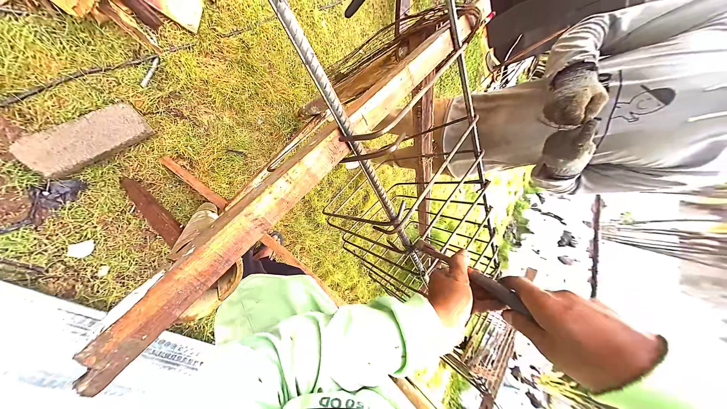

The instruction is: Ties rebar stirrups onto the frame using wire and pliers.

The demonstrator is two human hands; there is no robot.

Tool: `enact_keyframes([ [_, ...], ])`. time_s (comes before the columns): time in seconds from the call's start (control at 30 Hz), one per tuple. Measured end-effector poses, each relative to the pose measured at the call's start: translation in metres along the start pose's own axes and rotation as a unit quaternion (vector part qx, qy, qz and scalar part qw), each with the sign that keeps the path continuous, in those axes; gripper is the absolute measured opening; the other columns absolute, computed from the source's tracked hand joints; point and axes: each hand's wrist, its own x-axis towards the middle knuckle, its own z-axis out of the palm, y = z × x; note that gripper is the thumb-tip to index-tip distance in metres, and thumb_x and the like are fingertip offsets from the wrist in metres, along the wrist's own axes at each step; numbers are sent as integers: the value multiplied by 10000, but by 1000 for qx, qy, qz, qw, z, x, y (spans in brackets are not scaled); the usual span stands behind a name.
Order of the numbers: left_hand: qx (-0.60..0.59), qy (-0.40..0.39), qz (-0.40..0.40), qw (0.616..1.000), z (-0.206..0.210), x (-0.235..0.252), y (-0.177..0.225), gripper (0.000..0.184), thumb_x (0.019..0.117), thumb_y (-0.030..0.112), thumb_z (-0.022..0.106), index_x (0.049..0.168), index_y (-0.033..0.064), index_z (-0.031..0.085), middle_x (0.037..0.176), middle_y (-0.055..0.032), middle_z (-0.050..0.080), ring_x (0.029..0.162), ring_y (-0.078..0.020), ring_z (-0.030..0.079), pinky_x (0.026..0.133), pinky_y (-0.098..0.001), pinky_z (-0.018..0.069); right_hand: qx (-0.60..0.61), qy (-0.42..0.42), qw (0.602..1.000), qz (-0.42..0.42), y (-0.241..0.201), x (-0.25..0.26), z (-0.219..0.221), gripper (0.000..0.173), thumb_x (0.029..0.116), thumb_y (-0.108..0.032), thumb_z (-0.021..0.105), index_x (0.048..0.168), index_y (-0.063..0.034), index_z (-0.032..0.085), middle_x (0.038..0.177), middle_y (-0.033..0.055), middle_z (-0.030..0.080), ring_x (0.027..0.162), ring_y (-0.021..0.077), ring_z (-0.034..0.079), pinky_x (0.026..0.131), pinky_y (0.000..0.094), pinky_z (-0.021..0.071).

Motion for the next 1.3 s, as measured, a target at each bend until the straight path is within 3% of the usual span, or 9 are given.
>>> enact_keyframes([
  [0.07, 18, -39, 35, 998, -13, 24, -23, 518, 1131, 389, 331, 1060, -56, 586, 829, -147, 679, 679, -193, 703, 643, -329, 612, 44, 23, 999, -10, 9, 0, 25, 421, 985, -136, 586, 1392, -39, 544, 1015, 298, 701, 942, 540, 688, 786, 710, 523],
  [0.2, 94, -50, 69, 992, -34, 38, -43, 487, 1130, 370, 351, 1091, -43, 607, 874, -120, 653, 738, -186, 681, 686, -358, 609, 134, 178, 974, -37, -1, -9, 92, 497, 914, -2, 567, 1410, 32, 556, 1003, 324, 688, 829, 531, 700, 687, 675, 552],
  [0.37, 247, -42, 155, 955, -65, 62, -62, 434, 1118, 321, 375, 1051, 4, 664, 937, -69, 669, 832, -130, 652, 770, -335, 553, 173, 279, 945, -7, -19, 0, 155, 549, 901, -31, 589, 1440, 59, 538, 1047, 308, 691, 824, 487, 713, 681, 625, 579],
  [0.43, 273, -49, 165, 946, -73, 69, -67, 441, 1110, 335, 388, 1111, -9, 664, 1001, -91, 679, 879, -139, 672, 801, -342, 575, 191, 303, 933, -16, -20, 6, 171, 572, 893, -45, 616, 1445, 72, 528, 1052, 313, 689, 841, 491, 709, 698, 623, 579],
  [0.63, 318, -44, 159, 934, -64, 61, -60, 436, 1097, 348, 438, 1239, -17, 628, 1121, -143, 688, 1021, -193, 664, 927, -393, 530, 183, 338, 922, -40, -3, 23, 186, 568, 904, -42, 614, 1463, 27, 536, 1083, 312, 681, 892, 502, 702, 745, 626, 580],
  [0.8, 278, -59, 147, 947, -63, 62, -57, 385, 1101, 318, 445, 1222, -4, 618, 1065, -125, 660, 978, -170, 642, 900, -375, 530, 198, 395, 895, -66, 6, 52, 218, 595, 904, -113, 600, 1482, 7, 525, 1176, 293, 666, 976, 472, 691, 828, 606, 571],
  [1.03, 115, -127, 57, 984, -35, 43, -40, 559, 1086, 373, 498, 1462, -27, 398, 1284, -201, 581, 1106, -242, 638, 933, -403, 566, 306, 183, 925, -129, 56, 35, 135, 751, 834, 36, 652, 1550, -98, 468, 1407, 280, 575, 1241, 500, 584, 1007, 706, 459],
  [1.13, 64, -130, 23, 989, -26, 33, -30, 466, 1113, 404, 401, 1344, 2, 443, 1155, -149, 604, 969, -200, 661, 845, -342, 573, 261, 95, 952, -128, 68, 37, 87, 773, 824, 67, 676, 1541, -158, 494, 1438, 254, 557, 1283, 486, 554, 1031, 714, 429],
  [1.3, 22, -137, -6, 990, -21, 38, -17, 537, 1113, 462, 340, 1316, -8, 502, 1150, -168, 651, 952, -210, 693, 858, -332, 579, 118, 37, 989, -80, 63, 39, 32, 771, 866, 75, 663, 1550, -238, 488, 1471, 148, 558, 1326, 428, 522, 1050, 630, 445],
])
